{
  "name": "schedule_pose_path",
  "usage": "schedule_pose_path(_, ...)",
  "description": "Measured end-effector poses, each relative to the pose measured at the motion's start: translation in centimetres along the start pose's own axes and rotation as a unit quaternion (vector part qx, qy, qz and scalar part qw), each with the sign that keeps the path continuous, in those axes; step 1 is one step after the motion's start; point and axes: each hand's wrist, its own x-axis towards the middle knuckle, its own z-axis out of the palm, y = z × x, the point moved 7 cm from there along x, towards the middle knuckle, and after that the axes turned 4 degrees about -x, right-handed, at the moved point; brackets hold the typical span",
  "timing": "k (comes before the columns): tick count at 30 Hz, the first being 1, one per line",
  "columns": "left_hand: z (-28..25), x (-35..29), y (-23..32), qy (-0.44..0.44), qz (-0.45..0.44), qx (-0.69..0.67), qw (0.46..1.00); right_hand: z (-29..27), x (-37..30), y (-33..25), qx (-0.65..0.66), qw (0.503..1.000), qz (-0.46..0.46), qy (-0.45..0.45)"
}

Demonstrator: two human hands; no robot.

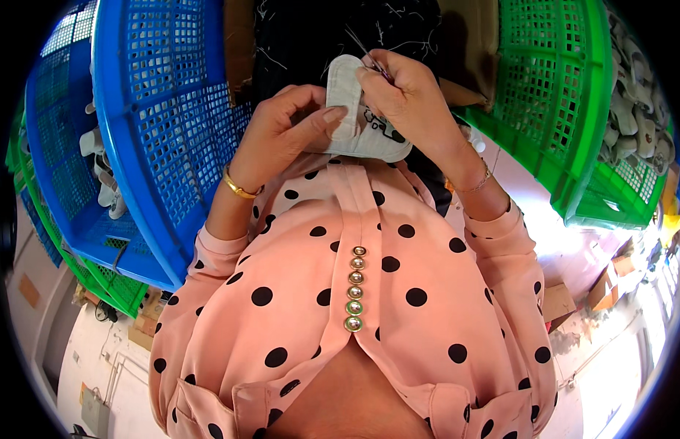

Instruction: The person uses scissors to trim loose threads and excess fabric from the edges of white baby slippers. They handle the slippers one by one, picking them from a blue basket, trimming them, and placing them into a green basket.

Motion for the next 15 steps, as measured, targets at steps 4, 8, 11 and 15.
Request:
schedule_pose_path(4,0.3,0.1,-1.1,-0.034,-0.084,-0.083,0.992,0.6,0.0,0.1,0.004,1.0,-0.002,-0.011)
schedule_pose_path(8,0.2,0.2,-1.9,-0.025,-0.091,-0.071,0.993,1.0,-0.7,0.6,-0.04,0.995,0.048,-0.072)
schedule_pose_path(11,-0.4,0.2,0.0,0.132,0.079,0.061,0.986,1.2,-0.4,2.3,-0.007,0.992,0.079,-0.1)
schedule_pose_path(15,0.4,-0.7,3.2,0.095,0.237,0.266,0.93,1.4,-0.4,4.2,0.046,0.988,0.113,-0.091)
